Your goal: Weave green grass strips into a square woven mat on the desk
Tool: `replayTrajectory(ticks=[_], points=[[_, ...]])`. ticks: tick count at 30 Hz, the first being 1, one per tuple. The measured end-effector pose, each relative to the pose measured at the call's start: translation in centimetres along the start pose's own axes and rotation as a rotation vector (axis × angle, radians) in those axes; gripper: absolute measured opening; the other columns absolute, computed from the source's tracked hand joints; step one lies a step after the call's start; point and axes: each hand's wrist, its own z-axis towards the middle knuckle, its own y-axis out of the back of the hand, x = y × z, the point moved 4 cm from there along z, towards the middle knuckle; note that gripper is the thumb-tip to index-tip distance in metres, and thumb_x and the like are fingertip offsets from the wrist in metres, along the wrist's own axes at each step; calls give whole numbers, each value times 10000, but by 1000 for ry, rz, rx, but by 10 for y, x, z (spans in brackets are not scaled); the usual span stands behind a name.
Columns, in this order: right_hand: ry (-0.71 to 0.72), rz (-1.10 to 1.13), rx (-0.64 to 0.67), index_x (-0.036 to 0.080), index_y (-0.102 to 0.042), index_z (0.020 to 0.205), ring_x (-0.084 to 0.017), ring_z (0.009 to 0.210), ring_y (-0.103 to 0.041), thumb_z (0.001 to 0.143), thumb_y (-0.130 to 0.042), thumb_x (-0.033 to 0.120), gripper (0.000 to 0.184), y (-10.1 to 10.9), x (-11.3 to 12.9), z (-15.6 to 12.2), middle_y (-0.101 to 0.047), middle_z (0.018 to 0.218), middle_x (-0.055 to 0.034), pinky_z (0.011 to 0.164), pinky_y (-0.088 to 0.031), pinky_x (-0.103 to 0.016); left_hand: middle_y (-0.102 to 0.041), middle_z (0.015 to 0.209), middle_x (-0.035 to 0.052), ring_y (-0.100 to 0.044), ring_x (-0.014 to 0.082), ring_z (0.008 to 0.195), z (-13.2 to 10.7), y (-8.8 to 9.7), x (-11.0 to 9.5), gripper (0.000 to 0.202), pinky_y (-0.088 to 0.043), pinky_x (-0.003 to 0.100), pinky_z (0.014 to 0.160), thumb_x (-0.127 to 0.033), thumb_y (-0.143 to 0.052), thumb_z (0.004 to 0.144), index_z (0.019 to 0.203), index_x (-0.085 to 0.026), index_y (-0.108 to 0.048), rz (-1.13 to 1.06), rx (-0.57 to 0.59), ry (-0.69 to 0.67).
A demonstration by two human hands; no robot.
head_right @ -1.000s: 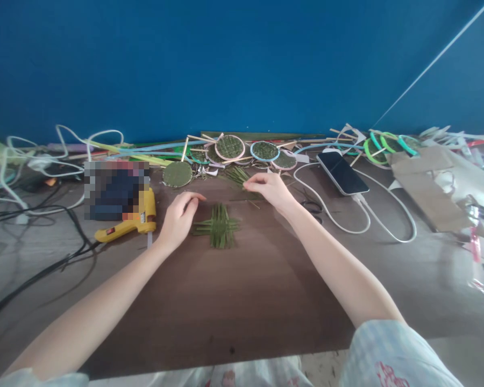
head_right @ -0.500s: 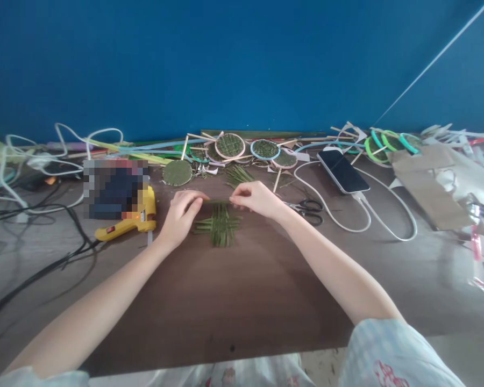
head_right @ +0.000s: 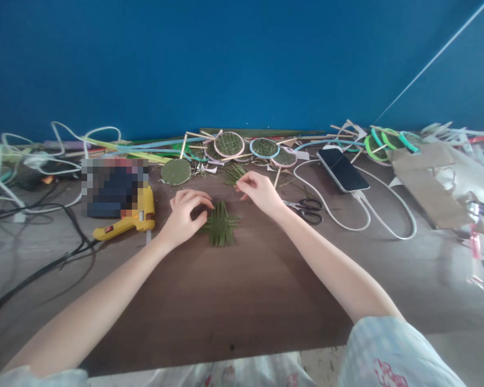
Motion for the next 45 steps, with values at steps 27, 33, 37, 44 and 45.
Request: replayTrajectory(ticks=[27, 33, 37, 44, 45], points=[[-176, -175, 169, 158, -532, 711, -44, 326, -429, 761, -564, 221, 86, -4, -1, -10, -536, 439, 47, 326, -289, -155, -561, 1154, 67, -398, 284, 1105, 2, -12, 10, 474, -281, 424, 908, -431, -748, 615, 979, -190, -563, 178, 4, 45], [-229, -179, 208, 166, -512, 700, -50, 296, -421, 776, -539, 207, 91, -6, -1, -11, -540, 404, 45, 295, -246, -151, -544, 1162, 66, -385, 286, 1110, 2, -12, 7, 452, -279, 428, 907, -435, -718, 653, 1018, -220, -563, 187, 20, 21], [-221, -153, 216, 169, -506, 696, -52, 290, -423, 773, -552, 210, 99, -6, -2, -11, -545, 398, 48, 287, -257, -148, -541, 1152, 64, -378, 282, 1113, 2, -11, 6, 406, -275, 430, 913, -426, -710, 666, 987, -221, -569, 186, 33, 23], [-247, -131, 256, 170, -494, 704, -60, 280, -424, 784, -510, 186, 83, -8, 0, -13, -547, 376, 40, 289, -266, -150, -494, 1175, 62, -357, 287, 1128, 1, -12, 7, 392, -271, 454, 932, -411, -708, 668, 969, -231, -534, 168, 37, 34], [-246, -125, 270, 170, -494, 707, -60, 280, -426, 781, -514, 189, 79, -9, 1, -14, -549, 376, 38, 290, -268, -150, -473, 1188, 67, -347, 291, 1138, 1, -12, 7, 396, -270, 459, 939, -407, -707, 669, 975, -231, -530, 164, 36, 38]])
